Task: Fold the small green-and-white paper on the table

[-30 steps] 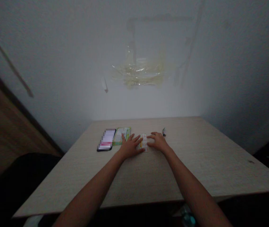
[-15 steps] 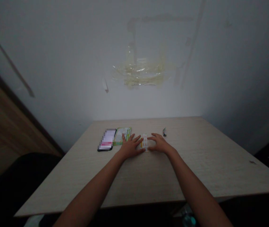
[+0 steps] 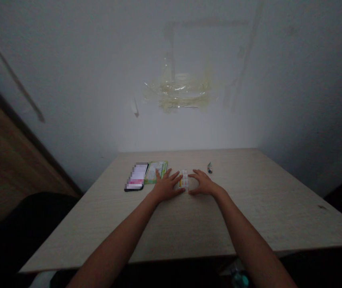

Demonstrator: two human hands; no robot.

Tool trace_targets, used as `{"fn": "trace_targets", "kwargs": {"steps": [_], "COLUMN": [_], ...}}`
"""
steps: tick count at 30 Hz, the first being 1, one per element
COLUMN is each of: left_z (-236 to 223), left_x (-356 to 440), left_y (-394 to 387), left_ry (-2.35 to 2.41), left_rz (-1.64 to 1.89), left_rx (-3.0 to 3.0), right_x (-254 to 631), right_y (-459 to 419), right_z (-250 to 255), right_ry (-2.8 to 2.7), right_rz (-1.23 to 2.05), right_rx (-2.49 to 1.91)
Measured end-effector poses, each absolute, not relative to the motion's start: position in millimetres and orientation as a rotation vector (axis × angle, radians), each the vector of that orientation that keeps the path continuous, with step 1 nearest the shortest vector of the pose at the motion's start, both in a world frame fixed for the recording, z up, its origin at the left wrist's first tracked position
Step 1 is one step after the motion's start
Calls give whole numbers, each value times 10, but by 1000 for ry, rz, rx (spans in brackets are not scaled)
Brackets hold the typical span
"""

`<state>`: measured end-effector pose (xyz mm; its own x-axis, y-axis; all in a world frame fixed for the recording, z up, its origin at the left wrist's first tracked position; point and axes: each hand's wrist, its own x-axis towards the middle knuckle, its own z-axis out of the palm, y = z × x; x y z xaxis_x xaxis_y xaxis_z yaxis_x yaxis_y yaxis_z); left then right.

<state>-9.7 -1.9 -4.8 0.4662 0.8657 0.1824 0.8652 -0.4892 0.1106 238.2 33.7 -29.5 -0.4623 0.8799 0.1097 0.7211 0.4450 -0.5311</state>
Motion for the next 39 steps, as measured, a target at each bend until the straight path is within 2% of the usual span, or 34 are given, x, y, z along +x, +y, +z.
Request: {"fn": "trace_targets", "kwargs": {"steps": [14, 25, 39], "left_z": [-80, -50, -16], "left_x": [-99, -128, -185], "left_y": [7, 50, 50], "left_ry": [1671, 1660, 1586], "left_rz": [353, 514, 434], "left_rx": [2662, 2651, 2682], "right_x": [2291, 2212, 2156], "right_y": [277, 279, 239], "right_z": [-231, -176, -142], "right_ry": [-2335, -2265, -2258], "right_rz": [502, 466, 455], "right_rx": [-1126, -967, -979]}}
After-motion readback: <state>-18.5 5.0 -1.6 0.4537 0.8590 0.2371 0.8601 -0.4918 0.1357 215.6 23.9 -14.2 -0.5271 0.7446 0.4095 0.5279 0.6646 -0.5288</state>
